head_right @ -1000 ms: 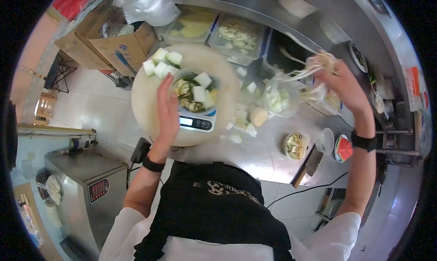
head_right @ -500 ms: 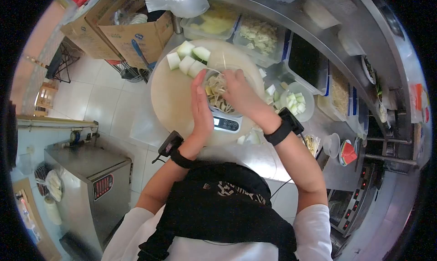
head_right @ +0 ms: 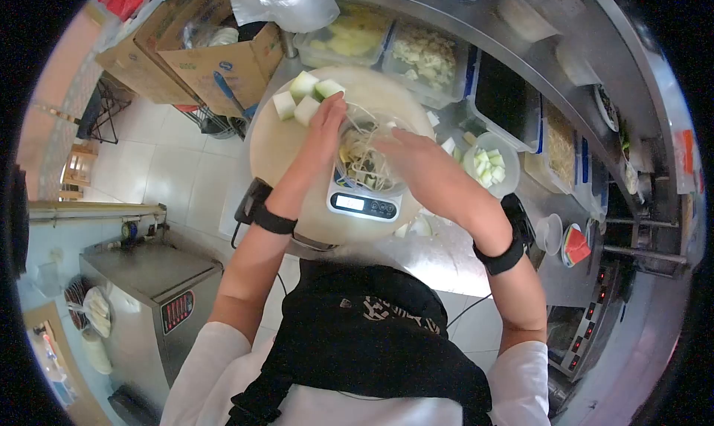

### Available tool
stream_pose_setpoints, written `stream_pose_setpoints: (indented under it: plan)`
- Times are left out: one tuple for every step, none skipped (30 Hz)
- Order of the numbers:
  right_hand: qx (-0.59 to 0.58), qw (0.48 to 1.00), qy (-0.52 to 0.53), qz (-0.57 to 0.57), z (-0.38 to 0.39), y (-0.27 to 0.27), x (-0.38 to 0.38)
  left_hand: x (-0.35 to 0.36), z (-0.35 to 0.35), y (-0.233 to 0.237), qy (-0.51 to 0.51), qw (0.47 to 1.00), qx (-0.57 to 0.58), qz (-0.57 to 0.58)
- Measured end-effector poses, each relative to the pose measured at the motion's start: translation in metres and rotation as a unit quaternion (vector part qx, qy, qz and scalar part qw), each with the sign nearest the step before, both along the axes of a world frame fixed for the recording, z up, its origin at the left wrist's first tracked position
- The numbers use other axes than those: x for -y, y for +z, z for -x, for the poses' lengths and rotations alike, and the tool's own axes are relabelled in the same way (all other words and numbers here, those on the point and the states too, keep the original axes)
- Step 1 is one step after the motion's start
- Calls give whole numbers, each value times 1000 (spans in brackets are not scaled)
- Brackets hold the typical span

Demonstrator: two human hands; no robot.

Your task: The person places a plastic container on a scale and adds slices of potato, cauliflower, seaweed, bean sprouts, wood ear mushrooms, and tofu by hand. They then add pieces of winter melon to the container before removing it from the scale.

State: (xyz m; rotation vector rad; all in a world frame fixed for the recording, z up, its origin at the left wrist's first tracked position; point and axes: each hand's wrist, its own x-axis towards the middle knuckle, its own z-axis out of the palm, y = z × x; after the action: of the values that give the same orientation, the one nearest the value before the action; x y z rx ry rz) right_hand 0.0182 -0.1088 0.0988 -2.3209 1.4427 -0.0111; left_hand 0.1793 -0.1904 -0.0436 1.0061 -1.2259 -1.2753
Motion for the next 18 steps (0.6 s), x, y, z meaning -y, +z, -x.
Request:
stream_pose_setpoints:
  plan:
    - [77, 997, -9, 21, 3, 2, -2, 7, -1, 6, -49, 997, -14, -61]
    - [153, 987, -18, 42, 6, 2, -2, 12, -1, 11, -98, 987, -28, -123]
    - [155, 987, -17, 42, 9, 0, -1, 16, -2, 17, -97, 987, -26, -123]
    - [181, 983, -17, 40, 12, -4, -1, 19, -2, 23, -132, 985, -42, -102]
    - [207, 977, -18, 39, 17, -7, -1, 20, -2, 29, -167, 981, -57, -82]
    - [211, 977, -18, 38, 22, -8, 0, 18, 0, 35, -166, 981, -54, -83]
    - [273, 961, -50, 14, 28, -9, 2, 13, 2, 43, -165, 986, -36, -18]
    - [335, 939, -81, -11, 34, -9, 4, 6, 3, 49, -163, 985, -16, 47]
    - [342, 936, -82, -11, 43, -10, 6, -5, 3, 54, -165, 985, -8, 46]
    - [424, 893, -133, -71, 58, -12, 8, -19, 2, 60, -183, 952, 198, 146]
    - [499, 837, -183, -128, 75, -14, 10, -31, 3, 65, -195, 867, 391, 242]
    - [503, 834, -190, -123, 97, -17, 12, -40, 4, 67, -203, 863, 392, 246]
    - [566, 785, -219, -126, 126, -19, 14, -48, 7, 68, -178, 832, 447, 276]
    - [623, 731, -248, -124, 159, -20, 14, -56, 13, 69, -153, 798, 496, 305]
    - [647, 715, -246, -99, 196, -22, 15, -63, 19, 76, -115, 799, 515, 287]
    - [638, 704, -304, -70, 233, -19, 10, -68, 25, 87, -75, 799, 534, 267]
    - [635, 697, -332, -37, 273, -19, 7, -71, 30, 98, -46, 822, 493, 281]
    - [632, 687, -359, -6, 316, -23, 5, -76, 37, 104, -17, 843, 452, 291]
